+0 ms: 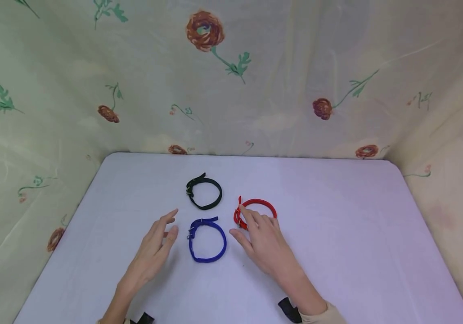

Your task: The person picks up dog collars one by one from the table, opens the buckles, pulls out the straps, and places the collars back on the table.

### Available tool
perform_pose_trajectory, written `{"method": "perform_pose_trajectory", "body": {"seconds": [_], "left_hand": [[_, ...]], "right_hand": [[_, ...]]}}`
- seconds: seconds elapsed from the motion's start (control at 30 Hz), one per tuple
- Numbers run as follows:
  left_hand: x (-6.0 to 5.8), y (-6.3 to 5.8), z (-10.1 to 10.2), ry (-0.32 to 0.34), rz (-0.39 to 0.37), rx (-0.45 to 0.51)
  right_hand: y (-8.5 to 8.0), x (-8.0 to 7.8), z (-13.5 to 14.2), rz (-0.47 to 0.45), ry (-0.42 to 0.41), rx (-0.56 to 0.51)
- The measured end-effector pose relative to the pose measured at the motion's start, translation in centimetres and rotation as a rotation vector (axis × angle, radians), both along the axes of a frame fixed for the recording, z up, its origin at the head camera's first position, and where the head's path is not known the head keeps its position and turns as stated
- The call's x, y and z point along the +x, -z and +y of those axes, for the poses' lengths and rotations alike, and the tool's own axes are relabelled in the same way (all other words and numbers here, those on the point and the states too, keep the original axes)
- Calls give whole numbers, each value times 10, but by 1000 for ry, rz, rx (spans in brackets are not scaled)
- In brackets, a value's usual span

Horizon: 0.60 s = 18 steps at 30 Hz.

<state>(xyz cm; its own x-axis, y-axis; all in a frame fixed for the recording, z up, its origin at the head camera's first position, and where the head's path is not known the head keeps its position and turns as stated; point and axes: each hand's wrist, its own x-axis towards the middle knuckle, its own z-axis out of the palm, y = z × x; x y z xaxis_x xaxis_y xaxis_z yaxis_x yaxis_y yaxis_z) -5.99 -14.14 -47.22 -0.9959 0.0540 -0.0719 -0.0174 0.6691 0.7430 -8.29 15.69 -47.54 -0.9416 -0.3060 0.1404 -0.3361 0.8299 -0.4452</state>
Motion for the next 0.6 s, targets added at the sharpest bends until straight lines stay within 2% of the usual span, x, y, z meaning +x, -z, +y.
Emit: {"method": "perform_pose_trajectory", "body": {"seconds": [0.17,0.27,0.47,0.6], "left_hand": [[-1,5,0,-47,23,50],[-2,9,-1,-61,10,76],[-6,16,0,-57,-31,160],[-8,19,2,-55,-35,152]], "right_hand": [[5,-2,-10,-14,-48,-31],[8,-3,-16,-22,-76,-34],[14,-8,-28,-62,-99,-4],[18,-10,-35,-83,-102,15]]}}
